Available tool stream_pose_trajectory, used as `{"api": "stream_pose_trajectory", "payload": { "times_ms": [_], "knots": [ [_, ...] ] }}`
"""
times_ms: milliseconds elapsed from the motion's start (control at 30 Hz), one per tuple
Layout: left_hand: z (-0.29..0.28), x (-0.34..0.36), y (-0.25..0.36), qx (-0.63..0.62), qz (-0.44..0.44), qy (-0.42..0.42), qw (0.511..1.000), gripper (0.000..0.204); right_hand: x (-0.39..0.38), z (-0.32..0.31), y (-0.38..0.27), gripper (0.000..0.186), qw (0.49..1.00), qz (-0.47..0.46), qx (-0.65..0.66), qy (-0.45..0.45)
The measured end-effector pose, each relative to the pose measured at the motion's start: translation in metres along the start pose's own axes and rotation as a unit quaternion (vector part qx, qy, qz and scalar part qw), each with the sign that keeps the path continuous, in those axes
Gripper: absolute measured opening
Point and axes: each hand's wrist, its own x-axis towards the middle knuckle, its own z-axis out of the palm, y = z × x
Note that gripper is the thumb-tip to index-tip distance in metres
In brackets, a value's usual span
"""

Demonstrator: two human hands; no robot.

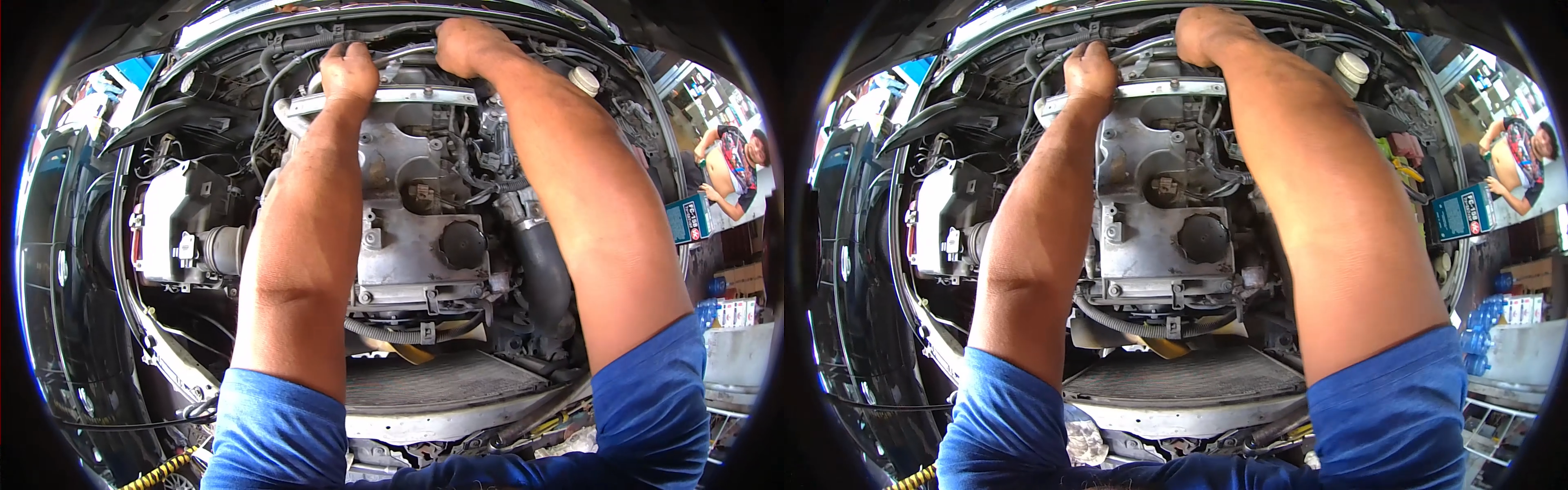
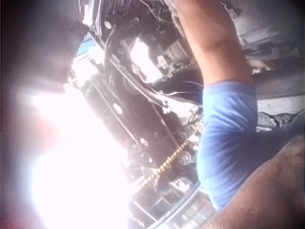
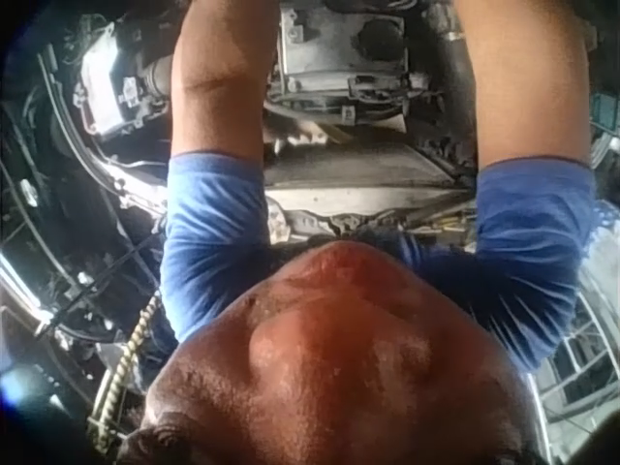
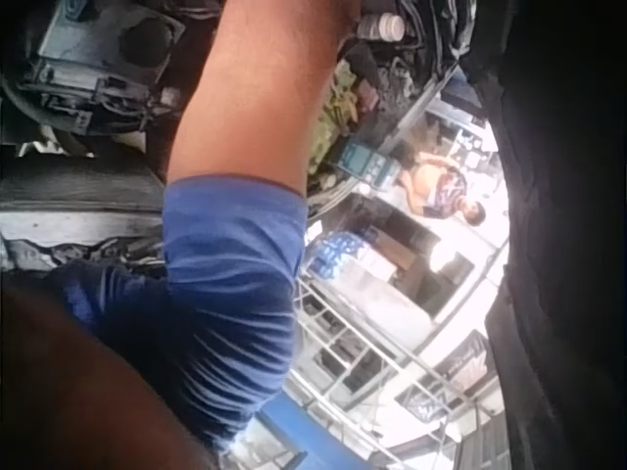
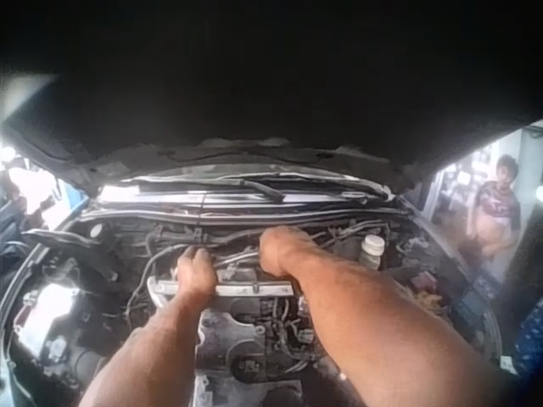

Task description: Repairing or maintaining components within the engine bay of a vehicle.

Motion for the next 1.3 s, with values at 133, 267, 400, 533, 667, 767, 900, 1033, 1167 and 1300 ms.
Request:
{"api": "stream_pose_trajectory", "payload": {
  "times_ms": [133,267,400,533,667,767,900,1033,1167,1300],
  "knots": [
    [0.0,-0.005,0.007,-0.012,-0.021,0.009,1.0,0.036,-0.003,-0.007,-0.013,0.034,0.997,0.05,-0.03,-0.048],
    [0.001,-0.008,0.007,0.017,-0.007,-0.008,1.0,0.042,0.022,0.019,0.016,0.034,0.999,0.035,-0.015,-0.015],
    [0.001,-0.001,0.003,-0.052,-0.038,-0.016,0.998,0.039,0.039,0.034,0.024,0.034,0.999,-0.009,-0.008,0.041],
    [-0.002,0.0,0.016,-0.151,-0.032,-0.045,0.987,0.02,0.033,0.023,0.02,0.033,0.994,-0.027,0.032,0.106],
    [0.016,-0.001,0.027,-0.279,-0.061,-0.151,0.946,0.019,0.013,-0.012,0.047,0.031,0.995,-0.007,-0.037,0.096],
    [0.044,-0.012,0.013,-0.322,-0.103,-0.184,0.923,0.019,-0.004,-0.004,0.064,0.033,0.994,0.027,-0.059,0.089],
    [0.057,-0.015,0.0,-0.303,-0.122,-0.213,0.921,0.02,-0.029,0.01,0.074,0.031,0.995,0.058,-0.045,0.072],
    [0.065,-0.018,0.006,-0.31,-0.163,-0.218,0.911,0.025,-0.066,-0.003,0.065,0.039,0.999,0.043,-0.028,0.019],
    [0.065,-0.016,0.004,-0.206,-0.143,-0.199,0.947,0.022,-0.094,-0.021,0.034,0.044,0.987,-0.04,0.023,-0.156],
    [0.069,-0.024,0.01,-0.172,-0.112,-0.192,0.96,0.025,-0.08,-0.013,0.057,0.039,0.983,-0.085,0.006,-0.16]
  ]
}}
